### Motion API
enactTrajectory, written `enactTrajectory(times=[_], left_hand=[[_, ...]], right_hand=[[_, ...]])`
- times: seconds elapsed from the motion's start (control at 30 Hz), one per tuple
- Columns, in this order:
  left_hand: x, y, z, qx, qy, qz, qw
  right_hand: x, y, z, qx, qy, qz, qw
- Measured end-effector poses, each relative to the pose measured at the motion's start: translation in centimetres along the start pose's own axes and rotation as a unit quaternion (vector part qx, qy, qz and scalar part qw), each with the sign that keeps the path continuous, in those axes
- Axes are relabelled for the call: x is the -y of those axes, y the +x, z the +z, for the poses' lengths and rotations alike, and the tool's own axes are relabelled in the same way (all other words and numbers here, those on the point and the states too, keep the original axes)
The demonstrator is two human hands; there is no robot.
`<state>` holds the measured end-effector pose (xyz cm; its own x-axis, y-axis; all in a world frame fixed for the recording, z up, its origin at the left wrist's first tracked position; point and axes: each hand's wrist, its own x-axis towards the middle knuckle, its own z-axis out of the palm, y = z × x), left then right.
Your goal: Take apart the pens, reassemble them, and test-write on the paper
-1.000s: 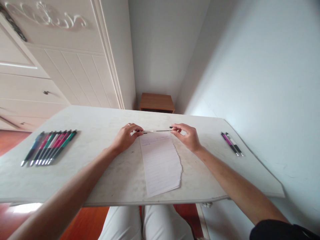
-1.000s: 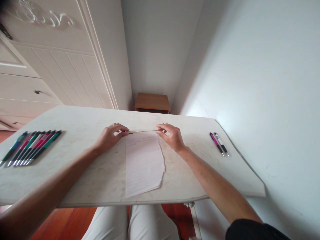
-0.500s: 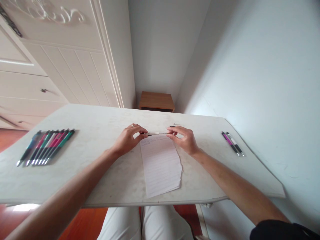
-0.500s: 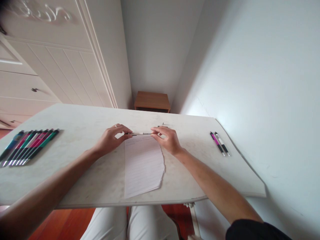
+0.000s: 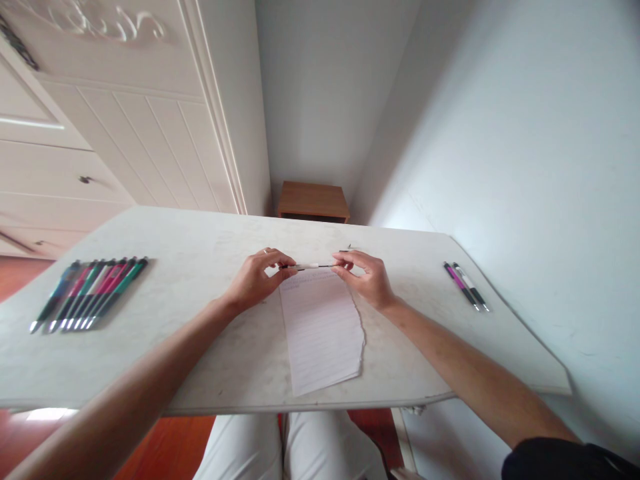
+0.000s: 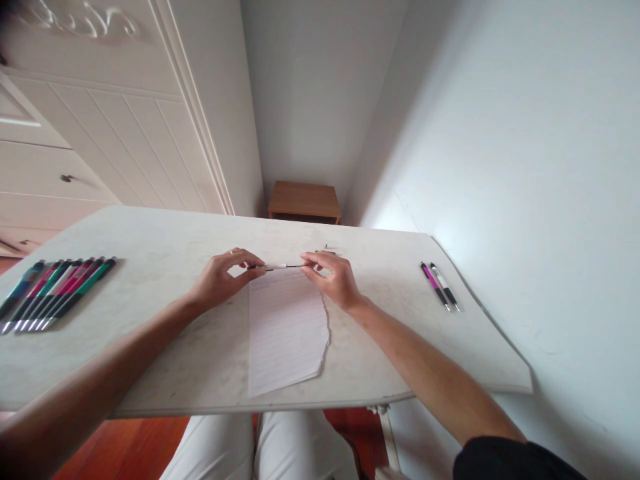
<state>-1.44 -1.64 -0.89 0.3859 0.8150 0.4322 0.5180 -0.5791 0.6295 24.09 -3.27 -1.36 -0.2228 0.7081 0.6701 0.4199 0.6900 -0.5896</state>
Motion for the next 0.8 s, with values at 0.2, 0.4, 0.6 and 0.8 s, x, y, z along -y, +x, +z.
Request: enactTrajectory(times=[0.2, 0.4, 0.6, 0.8], left_hand=[[-0.12, 0.03, 0.07, 0.01, -0.008, -0.004, 1.0], [0.08, 0.14, 0.12, 0.013, -0.011, -0.015, 1.0], [-0.16, 0.16, 0.16, 0.011, -0.029, -0.043, 0.999], [0.2, 0.2, 0.18, 0.005, -0.046, -0.089, 0.995]], right_hand=[[0.28, 0.08, 0.13, -0.009, 0.006, 0.018, 1.0], [0.26, 0.02, 0.2, -0.016, 0.007, 0.039, 0.999], [0.12, -0.01, 0.29, -0.014, 0.009, 0.037, 0.999], [0.19, 0.04, 0.26, -0.006, 0.007, 0.024, 1.0]])
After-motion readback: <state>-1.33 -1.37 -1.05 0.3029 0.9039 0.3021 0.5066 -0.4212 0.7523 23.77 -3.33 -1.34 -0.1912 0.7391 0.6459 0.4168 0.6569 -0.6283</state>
